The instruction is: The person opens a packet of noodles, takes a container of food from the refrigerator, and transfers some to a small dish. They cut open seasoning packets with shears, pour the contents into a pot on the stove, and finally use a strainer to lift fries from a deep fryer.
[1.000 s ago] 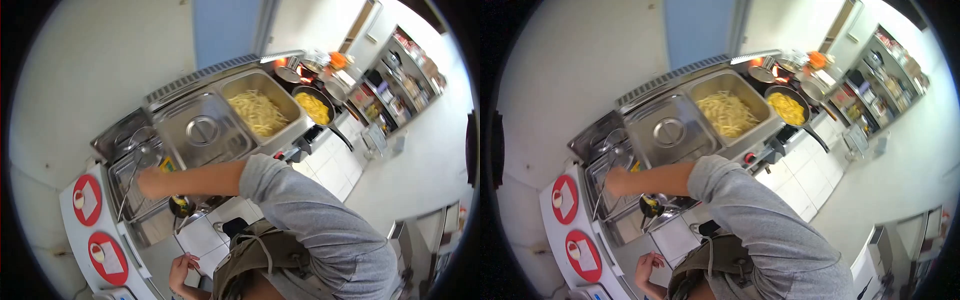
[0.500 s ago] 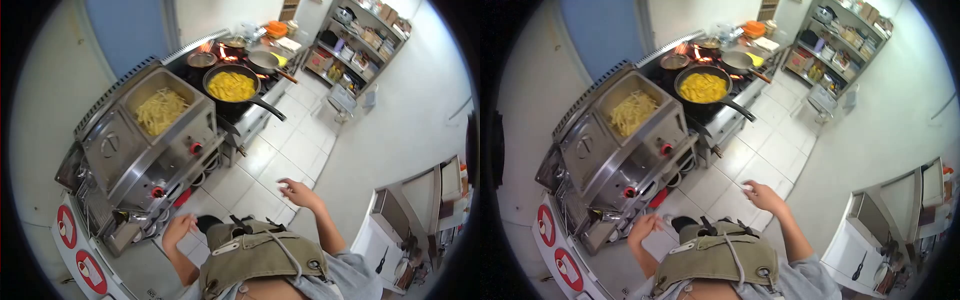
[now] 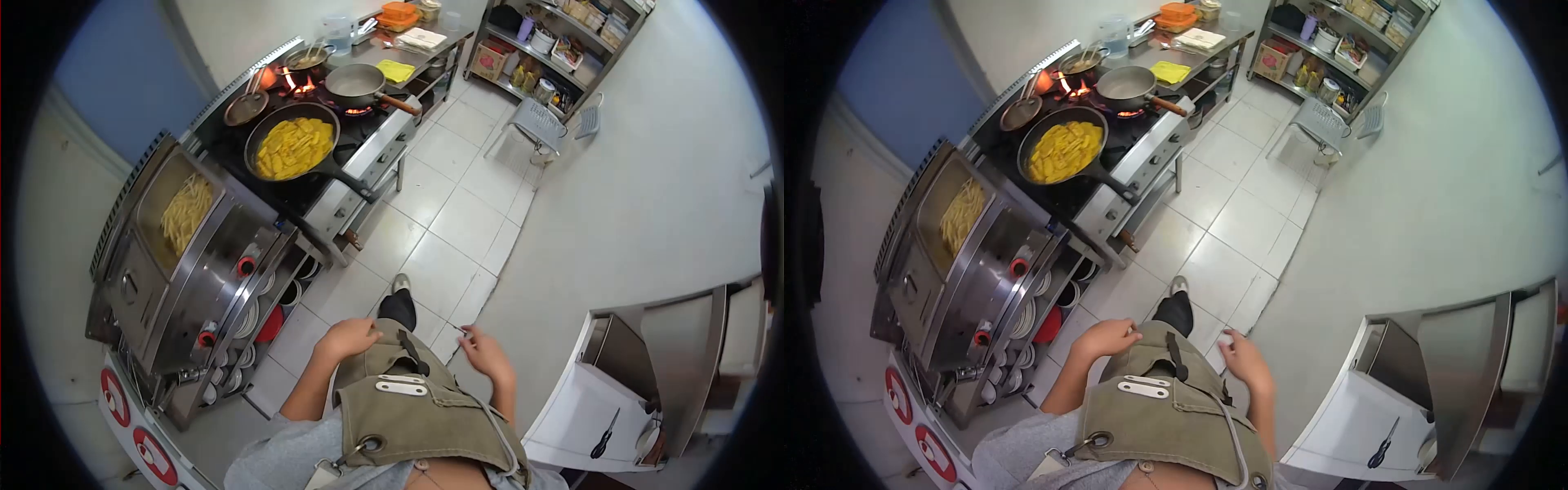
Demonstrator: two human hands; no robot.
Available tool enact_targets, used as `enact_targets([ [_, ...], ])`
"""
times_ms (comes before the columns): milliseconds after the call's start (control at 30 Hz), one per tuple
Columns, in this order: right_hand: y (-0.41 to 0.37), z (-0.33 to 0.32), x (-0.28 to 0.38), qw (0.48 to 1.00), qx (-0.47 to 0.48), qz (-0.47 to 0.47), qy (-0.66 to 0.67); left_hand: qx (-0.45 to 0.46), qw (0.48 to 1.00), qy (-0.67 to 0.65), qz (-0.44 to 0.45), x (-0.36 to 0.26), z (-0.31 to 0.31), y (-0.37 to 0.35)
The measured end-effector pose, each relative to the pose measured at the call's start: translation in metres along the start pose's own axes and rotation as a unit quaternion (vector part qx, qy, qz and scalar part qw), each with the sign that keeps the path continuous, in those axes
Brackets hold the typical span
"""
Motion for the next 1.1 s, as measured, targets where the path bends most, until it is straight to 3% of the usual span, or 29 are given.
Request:
enact_targets([
  [33,0.010,0.003,0.002,1.000,0.000,0.003,0.002,0.028,0.999,0.021,-0.002,-0.004,0.008,0.015],
  [100,0.027,0.020,0.008,0.994,0.101,-0.026,0.038,0.055,0.998,0.041,-0.001,-0.016,0.017,0.050],
  [200,0.071,0.002,-0.021,0.992,0.129,0.007,-0.003,0.075,0.995,0.063,-0.003,-0.031,0.028,0.121],
  [267,0.110,-0.033,-0.038,0.995,0.091,0.023,-0.025,0.081,0.996,0.039,0.018,-0.048,0.035,0.172],
  [333,0.148,-0.087,-0.063,0.987,-0.004,0.061,-0.151,0.072,0.996,0.052,0.022,-0.073,0.026,0.220],
  [400,0.179,-0.135,-0.055,0.990,-0.038,0.055,-0.127,0.059,0.996,0.058,0.028,-0.087,0.022,0.261],
  [533,0.245,-0.211,-0.046,0.983,-0.153,0.037,-0.099,0.012,0.998,-0.039,0.055,-0.107,0.014,0.329],
  [600,0.271,-0.222,-0.040,0.979,-0.152,0.049,-0.128,0.012,0.983,-0.173,0.054,-0.096,0.021,0.350],
  [633,0.284,-0.219,-0.043,0.980,-0.130,0.051,-0.141,-0.019,0.971,-0.229,0.073,-0.071,0.042,0.364],
  [667,0.300,-0.215,-0.044,0.981,-0.108,0.050,-0.154,0.018,0.951,-0.307,0.007,-0.028,0.081,0.376],
  [733,0.330,-0.201,-0.036,0.986,-0.066,0.034,-0.152,0.048,0.910,-0.393,-0.126,0.033,0.111,0.355],
  [767,0.344,-0.186,-0.031,0.986,-0.025,0.014,-0.164,-0.028,0.909,-0.357,-0.213,0.087,0.128,0.334],
  [800,0.356,-0.173,-0.024,0.984,0.016,-0.005,-0.175,-0.019,0.973,-0.152,-0.173,0.160,0.178,0.320],
  [833,0.372,-0.168,-0.017,0.984,0.018,-0.016,-0.177,-0.112,0.949,-0.096,-0.279,0.235,0.221,0.290],
  [867,0.385,-0.155,-0.006,0.981,0.055,-0.051,-0.180,-0.158,0.933,-0.013,-0.324,0.230,0.189,0.243],
  [900,0.396,-0.145,0.005,0.976,0.090,-0.083,-0.181,-0.211,0.792,-0.208,-0.534,0.273,0.224,0.169],
  [933,0.408,-0.141,0.017,0.973,0.111,-0.102,-0.177,-0.211,0.690,-0.367,-0.587,0.228,0.199,0.114],
  [1000,0.432,-0.148,0.047,0.968,0.121,-0.131,-0.177,-0.221,0.712,-0.400,-0.534,0.208,0.183,0.078],
  [1067,0.460,-0.160,0.059,0.966,0.127,-0.159,-0.157,-0.124,0.831,-0.282,-0.463,0.213,0.213,0.076],
  [1100,0.474,-0.172,0.063,0.969,0.108,-0.171,-0.144,-0.087,0.807,-0.294,-0.504,0.208,0.236,0.060],
])
Point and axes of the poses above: each hand's wrist, its own y-axis towards the middle knuckle, its own z-axis out of the palm, x = y × z, the point moved 10 cm from there along y, towards the middle knuckle, and after that the axes turned 12 degrees about -x, right-handed, at the moved point
